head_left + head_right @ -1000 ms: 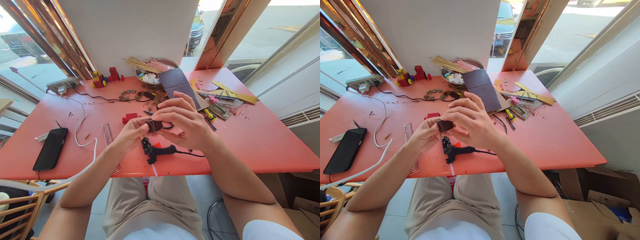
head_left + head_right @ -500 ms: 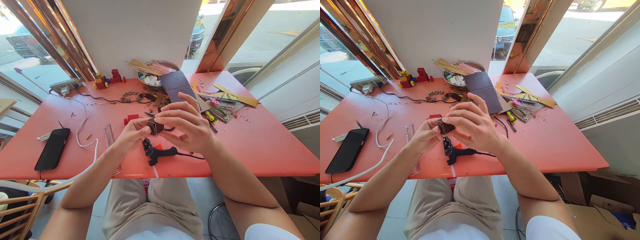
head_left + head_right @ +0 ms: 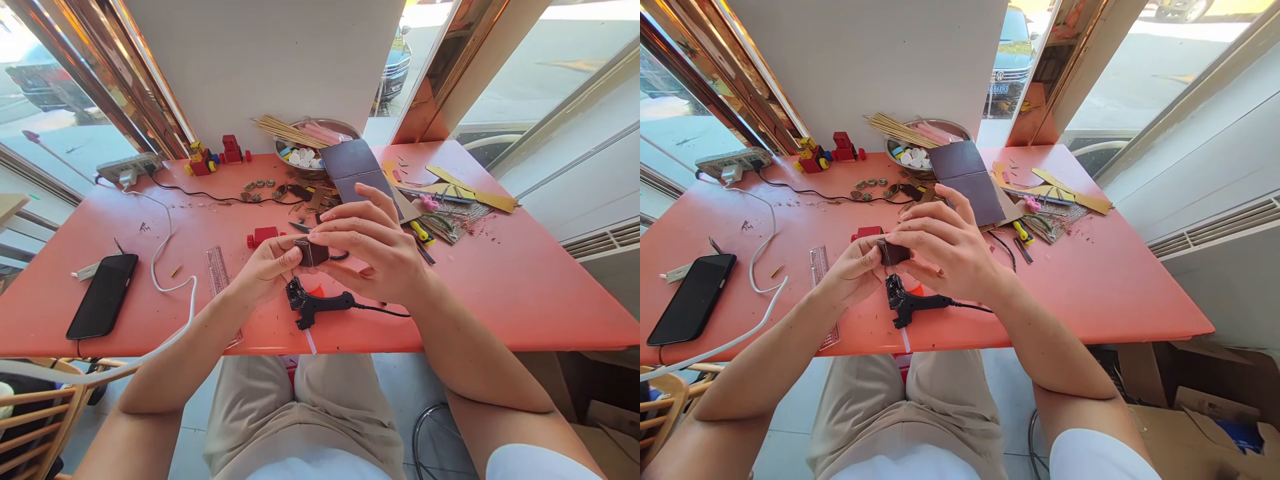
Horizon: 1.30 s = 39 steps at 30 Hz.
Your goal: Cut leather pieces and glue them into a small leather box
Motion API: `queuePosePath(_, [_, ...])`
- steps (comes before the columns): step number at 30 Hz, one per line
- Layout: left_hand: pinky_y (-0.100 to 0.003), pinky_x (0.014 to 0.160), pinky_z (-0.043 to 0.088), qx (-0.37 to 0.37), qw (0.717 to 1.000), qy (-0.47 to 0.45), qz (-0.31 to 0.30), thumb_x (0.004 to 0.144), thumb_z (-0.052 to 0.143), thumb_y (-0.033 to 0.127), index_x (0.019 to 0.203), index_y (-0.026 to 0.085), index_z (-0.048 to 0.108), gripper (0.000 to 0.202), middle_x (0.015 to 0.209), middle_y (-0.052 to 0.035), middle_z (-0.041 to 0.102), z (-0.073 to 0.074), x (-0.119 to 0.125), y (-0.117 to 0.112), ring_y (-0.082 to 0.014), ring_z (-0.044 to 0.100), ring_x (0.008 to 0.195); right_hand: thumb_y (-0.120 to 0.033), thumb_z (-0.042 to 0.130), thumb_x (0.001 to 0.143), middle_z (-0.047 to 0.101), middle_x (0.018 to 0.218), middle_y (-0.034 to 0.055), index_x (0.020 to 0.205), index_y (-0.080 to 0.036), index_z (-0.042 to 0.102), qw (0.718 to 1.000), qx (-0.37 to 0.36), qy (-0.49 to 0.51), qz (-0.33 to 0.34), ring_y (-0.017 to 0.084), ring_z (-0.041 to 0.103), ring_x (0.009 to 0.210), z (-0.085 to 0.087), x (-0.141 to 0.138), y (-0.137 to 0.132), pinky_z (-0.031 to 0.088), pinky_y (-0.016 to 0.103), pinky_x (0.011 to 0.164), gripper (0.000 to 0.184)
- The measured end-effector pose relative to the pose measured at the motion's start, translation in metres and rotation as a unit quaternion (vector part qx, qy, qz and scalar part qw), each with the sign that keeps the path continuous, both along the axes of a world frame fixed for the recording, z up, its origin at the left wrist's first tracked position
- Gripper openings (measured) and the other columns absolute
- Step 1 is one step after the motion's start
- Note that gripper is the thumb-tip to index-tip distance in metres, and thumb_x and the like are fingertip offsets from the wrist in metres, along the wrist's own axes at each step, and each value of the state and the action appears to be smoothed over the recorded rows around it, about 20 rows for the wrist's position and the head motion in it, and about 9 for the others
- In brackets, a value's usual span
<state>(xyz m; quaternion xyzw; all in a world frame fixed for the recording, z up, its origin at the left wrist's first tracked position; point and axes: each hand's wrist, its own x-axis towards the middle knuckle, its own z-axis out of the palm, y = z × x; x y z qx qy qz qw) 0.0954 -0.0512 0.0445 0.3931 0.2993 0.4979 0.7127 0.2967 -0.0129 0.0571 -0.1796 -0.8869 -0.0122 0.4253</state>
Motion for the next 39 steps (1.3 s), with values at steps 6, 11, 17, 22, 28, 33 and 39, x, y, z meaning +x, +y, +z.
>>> queuePosePath(6, [-0.027, 0.069, 0.059, -0.004, 1.0, 0.0, 0.0, 0.055, 0.105, 0.053, 0.081, 0.017, 0.086, 0.048, 0.07, -0.0043, 0.077, -0.001, -0.001, 0.0, -0.0152, 0.07, 0.067, -0.041, 0.067, 0.102, 0.085, 0.105, 0.0008, 0.119, -0.036, 0.077, 1.0, -0.019, -0.016, -0.006, 0.026, 0.076, 0.111, 0.001, 0.004, 0.0, 0.039, 0.061, 0.13, 0.02])
queuePosePath(11, [-0.029, 0.07, 0.059, 0.004, 1.0, 0.009, -0.006, 0.057, 0.104, 0.055, 0.081, 0.017, 0.086, 0.049, 0.077, -0.0071, 0.079, -0.001, -0.001, 0.0, -0.0169, 0.071, 0.07, -0.043, 0.066, 0.102, 0.085, 0.103, 0.0015, 0.117, -0.035, 0.078, 0.999, -0.015, -0.026, -0.013, 0.027, 0.077, 0.111, 0.002, 0.007, -0.001, 0.04, 0.062, 0.129, 0.02])
queuePosePath(17, [-0.025, 0.07, 0.059, -0.001, 1.0, -0.007, 0.011, 0.056, 0.106, 0.049, 0.08, 0.019, 0.084, 0.045, 0.071, -0.0014, 0.075, 0.0, 0.002, -0.002, -0.0137, 0.07, 0.067, -0.042, 0.065, 0.104, 0.085, 0.105, 0.0014, 0.114, -0.033, 0.078, 1.0, -0.011, -0.012, 0.002, 0.025, 0.077, 0.112, 0.003, 0.005, -0.001, 0.045, 0.058, 0.126, 0.018])
queuePosePath(22, [-0.023, 0.067, 0.058, -0.021, 0.999, -0.024, 0.018, 0.056, 0.107, 0.046, 0.086, 0.019, 0.082, 0.047, 0.075, -0.0003, 0.076, -0.002, 0.003, -0.001, -0.0146, 0.073, 0.072, -0.044, 0.066, 0.103, 0.085, 0.102, 0.0025, 0.108, -0.032, 0.078, 1.0, -0.024, -0.015, -0.007, 0.025, 0.078, 0.11, 0.005, 0.003, -0.002, 0.047, 0.058, 0.125, 0.018])
queuePosePath(28, [-0.023, 0.069, 0.06, -0.028, 0.999, -0.038, 0.016, 0.056, 0.106, 0.048, 0.085, 0.017, 0.08, 0.05, 0.078, -0.0033, 0.078, -0.005, 0.008, -0.001, -0.0165, 0.076, 0.079, -0.039, 0.067, 0.101, 0.084, 0.105, 0.0029, 0.11, -0.033, 0.078, 0.999, -0.033, -0.016, -0.022, 0.025, 0.078, 0.11, 0.003, 0.002, -0.004, 0.044, 0.06, 0.128, 0.015])
queuePosePath(33, [-0.021, 0.067, 0.06, -0.038, 0.998, -0.05, 0.027, 0.056, 0.107, 0.046, 0.084, 0.018, 0.08, 0.048, 0.074, 0.0003, 0.076, -0.006, 0.01, -0.001, -0.0135, 0.074, 0.074, -0.034, 0.066, 0.099, 0.084, 0.106, 0.0026, 0.11, -0.032, 0.076, 0.999, -0.037, -0.02, -0.026, 0.026, 0.076, 0.115, 0.002, 0.0, -0.003, 0.037, 0.062, 0.132, 0.015])
queuePosePath(39, [-0.018, 0.063, 0.057, -0.047, 0.997, -0.06, 0.032, 0.055, 0.108, 0.042, 0.08, 0.017, 0.078, 0.046, 0.072, 0.0014, 0.074, -0.006, 0.01, -0.002, -0.0117, 0.072, 0.07, -0.033, 0.066, 0.098, 0.084, 0.107, 0.0037, 0.107, -0.03, 0.072, 0.999, -0.043, -0.014, -0.014, 0.027, 0.075, 0.123, 0.001, -0.003, -0.003, 0.041, 0.062, 0.129, 0.012])
